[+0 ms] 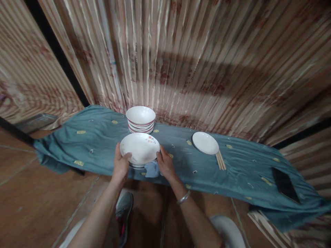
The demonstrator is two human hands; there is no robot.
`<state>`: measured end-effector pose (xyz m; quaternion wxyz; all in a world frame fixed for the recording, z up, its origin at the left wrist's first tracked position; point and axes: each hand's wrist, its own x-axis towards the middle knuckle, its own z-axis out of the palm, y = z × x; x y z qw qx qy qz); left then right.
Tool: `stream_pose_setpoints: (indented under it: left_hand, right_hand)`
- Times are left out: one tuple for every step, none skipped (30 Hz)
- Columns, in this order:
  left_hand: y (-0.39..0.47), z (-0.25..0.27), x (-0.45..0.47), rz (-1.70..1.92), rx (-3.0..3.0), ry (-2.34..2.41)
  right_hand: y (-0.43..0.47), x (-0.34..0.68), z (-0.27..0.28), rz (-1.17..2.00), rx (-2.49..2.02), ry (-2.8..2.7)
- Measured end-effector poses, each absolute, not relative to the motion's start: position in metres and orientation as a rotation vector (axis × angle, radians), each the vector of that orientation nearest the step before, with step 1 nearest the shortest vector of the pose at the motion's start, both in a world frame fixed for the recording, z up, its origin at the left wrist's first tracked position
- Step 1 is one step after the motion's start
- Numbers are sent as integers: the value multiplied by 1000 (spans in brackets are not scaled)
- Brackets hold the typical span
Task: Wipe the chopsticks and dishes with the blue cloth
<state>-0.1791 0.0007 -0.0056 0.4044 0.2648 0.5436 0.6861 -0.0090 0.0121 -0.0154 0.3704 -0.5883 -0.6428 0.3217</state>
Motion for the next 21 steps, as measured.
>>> stream_pose_setpoints:
  left_hand:
    - [0, -7, -180, 1751, 719, 1382]
    - [0, -8, -181, 1768, 776, 1391]
    - [-1, -9, -181, 1780, 839, 1398]
    - [-1, -9, -182, 1789, 902, 1403]
    - [-2, -9, -183, 1797, 959, 1404]
    - [-2, -8, -183, 1808, 1008, 1402]
    - [-2, -6, -183, 1821, 1046, 1399]
    - [-2, -4, -183, 1835, 1072, 1398]
    - [-2, -1, -182, 1848, 1082, 1401]
    - [-2, 2, -182, 1859, 1078, 1397]
    - [-1, 4, -181, 1870, 1057, 1384]
    - [0, 7, -181, 1881, 1016, 1359]
    - [1, 9, -181, 1886, 964, 1325]
    - [2, 12, -181, 1888, 907, 1285]
    - [2, 14, -182, 1885, 853, 1249]
    - [2, 17, -183, 1879, 805, 1222]
    - [2, 20, -184, 1875, 762, 1205]
    - [1, 23, -186, 1873, 724, 1193]
    - [0, 27, -187, 1874, 687, 1181]
    - [-1, 31, -187, 1877, 649, 1170]
    - [-3, 35, -187, 1872, 620, 1157]
  right_hand:
    - [11, -11, -16, 830, -1510, -1630]
    - [9, -12, -17, 837, -1512, -1611]
    - [8, -14, -18, 846, -1514, -1591]
    - [8, -15, -19, 854, -1516, -1573]
    - [7, -16, -20, 859, -1516, -1555]
    - [7, -17, -20, 862, -1514, -1541]
    - [7, -18, -21, 861, -1512, -1529]
    - [8, -18, -22, 857, -1508, -1520]
    - [8, -19, -22, 851, -1505, -1514]
    - [8, -19, -23, 846, -1502, -1513]
    - [9, -19, -24, 843, -1501, -1512]
    - [9, -19, -25, 842, -1501, -1512]
    - [9, -19, -26, 843, -1501, -1511]
    - [9, -19, -27, 846, -1500, -1510]
    - [9, -19, -27, 849, -1496, -1506]
    - [9, -18, -28, 852, -1489, -1500]
    - [9, -18, -28, 854, -1481, -1494]
    - [8, -17, -28, 855, -1472, -1487]
    - [8, -17, -27, 854, -1465, -1478]
    - [6, -16, -25, 850, -1460, -1468]
    - [5, -14, -22, 840, -1456, -1455]
